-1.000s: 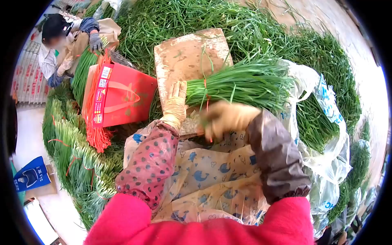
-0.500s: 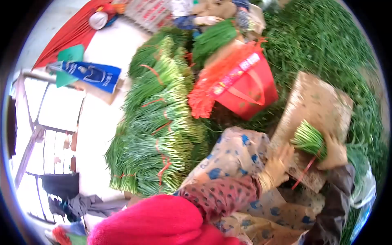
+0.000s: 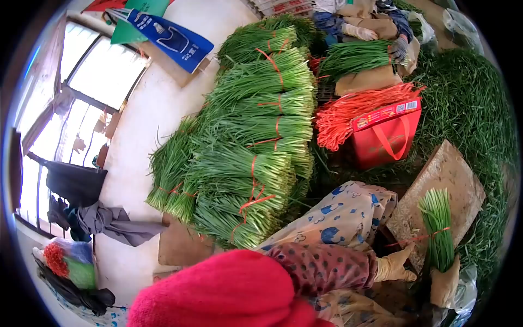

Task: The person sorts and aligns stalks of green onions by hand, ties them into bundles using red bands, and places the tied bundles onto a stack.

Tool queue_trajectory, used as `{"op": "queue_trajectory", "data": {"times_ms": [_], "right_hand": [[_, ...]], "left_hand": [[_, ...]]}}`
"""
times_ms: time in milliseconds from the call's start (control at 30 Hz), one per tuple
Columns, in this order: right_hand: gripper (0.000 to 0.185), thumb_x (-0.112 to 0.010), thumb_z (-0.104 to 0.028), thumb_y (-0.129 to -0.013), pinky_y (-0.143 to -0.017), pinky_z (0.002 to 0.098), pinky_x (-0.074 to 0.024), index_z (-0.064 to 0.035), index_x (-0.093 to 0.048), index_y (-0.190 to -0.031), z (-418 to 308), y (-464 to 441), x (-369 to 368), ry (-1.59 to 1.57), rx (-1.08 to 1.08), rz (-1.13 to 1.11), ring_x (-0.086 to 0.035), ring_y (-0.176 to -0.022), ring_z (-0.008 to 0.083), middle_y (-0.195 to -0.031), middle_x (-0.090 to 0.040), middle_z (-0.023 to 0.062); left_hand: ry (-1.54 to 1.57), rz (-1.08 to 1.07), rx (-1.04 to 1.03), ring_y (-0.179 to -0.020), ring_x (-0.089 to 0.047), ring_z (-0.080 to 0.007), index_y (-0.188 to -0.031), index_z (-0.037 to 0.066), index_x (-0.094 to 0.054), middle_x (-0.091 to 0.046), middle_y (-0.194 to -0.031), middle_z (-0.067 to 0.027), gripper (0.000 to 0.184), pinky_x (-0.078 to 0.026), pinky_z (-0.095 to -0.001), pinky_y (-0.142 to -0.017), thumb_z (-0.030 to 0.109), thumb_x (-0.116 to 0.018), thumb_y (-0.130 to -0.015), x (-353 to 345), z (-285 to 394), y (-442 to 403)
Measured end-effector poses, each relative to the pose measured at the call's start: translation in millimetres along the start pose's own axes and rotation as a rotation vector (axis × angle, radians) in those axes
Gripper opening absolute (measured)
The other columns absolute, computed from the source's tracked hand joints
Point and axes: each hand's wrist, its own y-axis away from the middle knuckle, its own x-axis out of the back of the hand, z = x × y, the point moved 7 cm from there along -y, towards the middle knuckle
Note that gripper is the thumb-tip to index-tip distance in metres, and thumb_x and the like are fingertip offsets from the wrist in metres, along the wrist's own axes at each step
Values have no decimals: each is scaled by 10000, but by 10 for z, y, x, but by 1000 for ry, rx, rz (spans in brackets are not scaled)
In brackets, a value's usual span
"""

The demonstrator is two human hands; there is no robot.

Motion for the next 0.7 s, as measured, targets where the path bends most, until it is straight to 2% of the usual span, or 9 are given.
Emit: {"op": "queue_trajectory", "data": {"times_ms": [100,200,300,333,367,433,533,633,700], "right_hand": [[831,-723,-53,-691,-1028,380,-379,-13,-340,-1427,-514,353,350,-123,-6,133,-465,-1262,371,-1356,-482,242],[765,-706,-73,-775,-999,373,-409,3,-324,-1433,-1008,661,541,-209,196,271,-509,-1220,326,-1342,-494,236],[670,-653,-81,-856,-1000,355,-409,29,-325,-1429,-1443,845,680,-513,471,324,-513,-1191,266,-1355,-485,200],[644,-638,-69,-863,-995,363,-415,29,-337,-1424,-1693,932,771,-576,537,314,-513,-1188,267,-1356,-485,189],[620,-622,-57,-870,-991,371,-422,28,-348,-1419,-1976,1038,872,-640,603,302,-513,-1184,269,-1358,-485,178],[578,-599,-51,-878,-990,382,-427,40,-364,-1399,-2421,1178,1021,-601,600,300,-529,-1173,304,-1370,-482,183],[600,-605,-11,-843,-1018,440,-398,-7,-377,-1398,-2954,1576,1113,-27,1049,775,-499,-1190,407,-1396,-463,192],[663,-684,-33,-762,-1009,429,-408,20,-405,-1361,-3256,1649,1084,-117,887,644,-482,-1229,384,-1376,-490,172],[698,-663,14,-740,-1029,413,-388,4,-390,-1383,-3188,1485,835,-152,921,569,-450,-1265,372,-1408,-459,157]], "left_hand": [[60,127,-354,-1343,-316,-268,-1492,1,-16,-304,-1449,-212,1206,-264,-337,-1121,284,-843,-661,-94,630,309],[110,272,-718,-1290,-368,-255,-1488,2,-42,-387,-1388,-185,1254,-280,-342,-1108,277,-871,-588,-156,1363,796],[397,273,-809,-1268,-384,-252,-1474,5,-89,-429,-1335,-163,1228,-287,-358,-1096,278,-874,-570,-254,1877,1297],[178,435,-909,-1197,-434,-225,-1423,16,-234,-477,-1266,-121,1042,-349,-361,-1041,244,-853,-616,-152,2034,1502],[185,440,-924,-1197,-434,-225,-1423,16,-234,-477,-1266,-121,1042,-349,-361,-1041,244,-853,-616,-83,2138,1638],[324,373,-963,-1159,-454,-215,-1389,20,-284,-493,-1236,-102,958,-372,-352,-1011,222,-840,-636,32,2395,1970],[521,240,-1005,-1102,-484,-199,-1339,26,-360,-517,-1190,-73,833,-406,-337,-968,190,-822,-665,191,2756,2321],[713,238,-1136,-1119,-470,-173,-1380,55,-317,-503,-1210,-65,817,-394,-336,-993,49,-746,-684,534,2896,2494],[660,389,-1196,-1084,-488,-165,-1386,49,-310,-518,-1183,-71,831,-399,-336,-987,44,-750,-681,811,2929,2632]]}}
